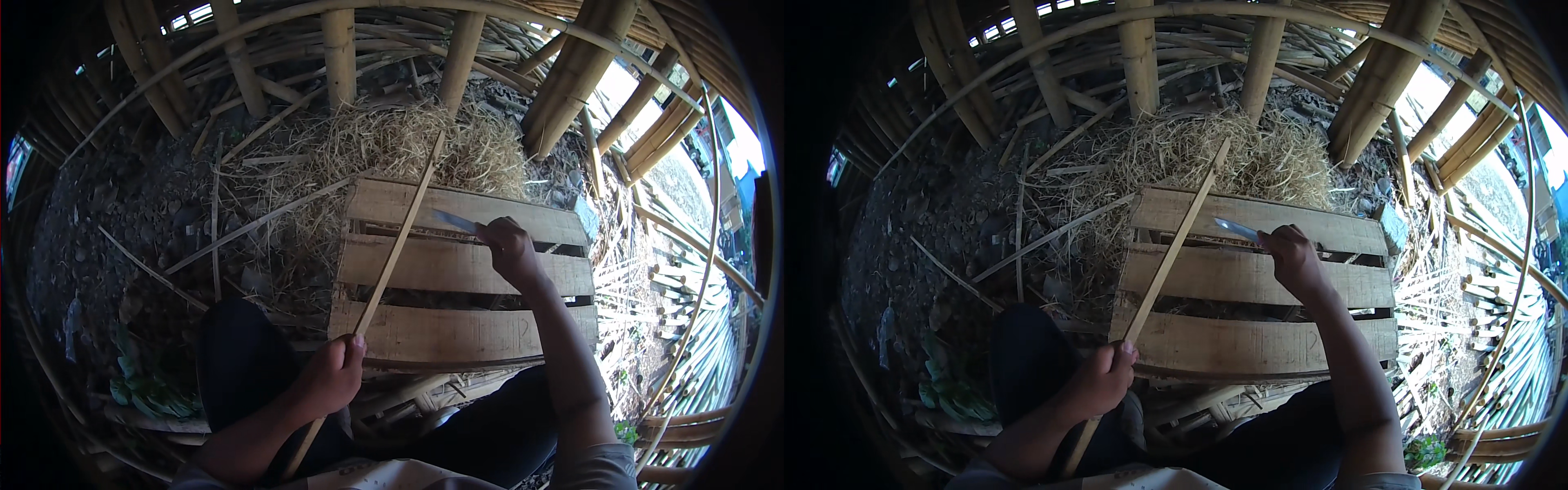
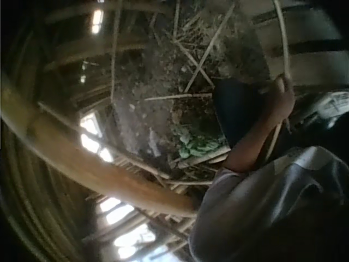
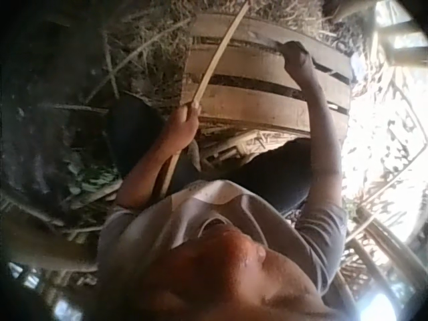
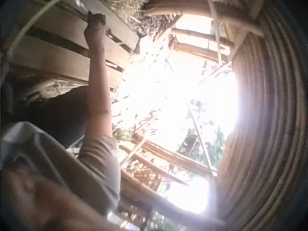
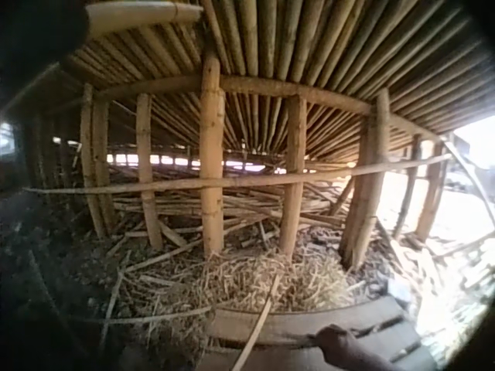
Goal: The person sits on the ground and uses a knife to shave a thin bamboo stick held against a wooden pallet. The person repeatedly scrapes the stick to remove outer layers, rotating it to work different sides.
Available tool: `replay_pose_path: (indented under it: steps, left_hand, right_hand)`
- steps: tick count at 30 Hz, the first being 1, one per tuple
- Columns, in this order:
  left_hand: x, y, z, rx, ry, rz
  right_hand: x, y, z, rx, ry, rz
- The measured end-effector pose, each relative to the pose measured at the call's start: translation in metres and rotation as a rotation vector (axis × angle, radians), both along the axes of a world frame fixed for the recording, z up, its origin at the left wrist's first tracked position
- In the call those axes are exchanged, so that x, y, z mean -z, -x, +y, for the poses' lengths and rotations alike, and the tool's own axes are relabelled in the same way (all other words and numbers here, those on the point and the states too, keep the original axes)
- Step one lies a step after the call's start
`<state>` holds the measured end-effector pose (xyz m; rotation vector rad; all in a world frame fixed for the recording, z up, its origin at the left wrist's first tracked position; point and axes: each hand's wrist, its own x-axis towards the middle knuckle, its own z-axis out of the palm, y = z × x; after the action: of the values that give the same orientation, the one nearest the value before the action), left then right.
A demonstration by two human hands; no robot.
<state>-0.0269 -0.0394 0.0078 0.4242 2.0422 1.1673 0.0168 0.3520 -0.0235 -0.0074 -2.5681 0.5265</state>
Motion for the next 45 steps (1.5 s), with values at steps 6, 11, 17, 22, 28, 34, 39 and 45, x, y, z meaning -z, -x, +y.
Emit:
replay_pose_path:
  steps: [6,11,17,22,28,34,39,45]
  left_hand:
    - [0.002,-0.001,0.006,0.007,-0.015,-0.014]
    - [0.000,-0.001,0.003,0.007,0.022,0.025]
    - [-0.003,0.000,0.008,0.027,0.013,0.020]
    - [0.001,-0.004,0.006,0.020,0.001,0.011]
    - [-0.005,-0.007,0.009,0.053,0.021,0.033]
    - [0.000,-0.009,0.003,0.019,0.026,0.023]
    - [0.005,-0.011,0.004,0.023,-0.017,-0.001]
    - [0.002,-0.011,0.003,0.037,0.059,0.023]
  right_hand:
    - [0.024,-0.009,0.050,0.429,-0.082,-0.124]
    - [0.007,0.012,0.002,0.057,-0.159,-0.043]
    - [0.010,0.018,-0.001,0.470,-0.323,-0.281]
    - [0.004,0.022,-0.016,0.064,-0.220,-0.145]
    - [0.023,0.030,-0.014,0.270,-0.279,-0.204]
    - [0.010,0.030,-0.022,0.087,-0.276,-0.141]
    - [0.018,0.029,-0.016,0.112,-0.273,-0.135]
    - [0.007,0.015,-0.014,0.293,-0.261,-0.246]
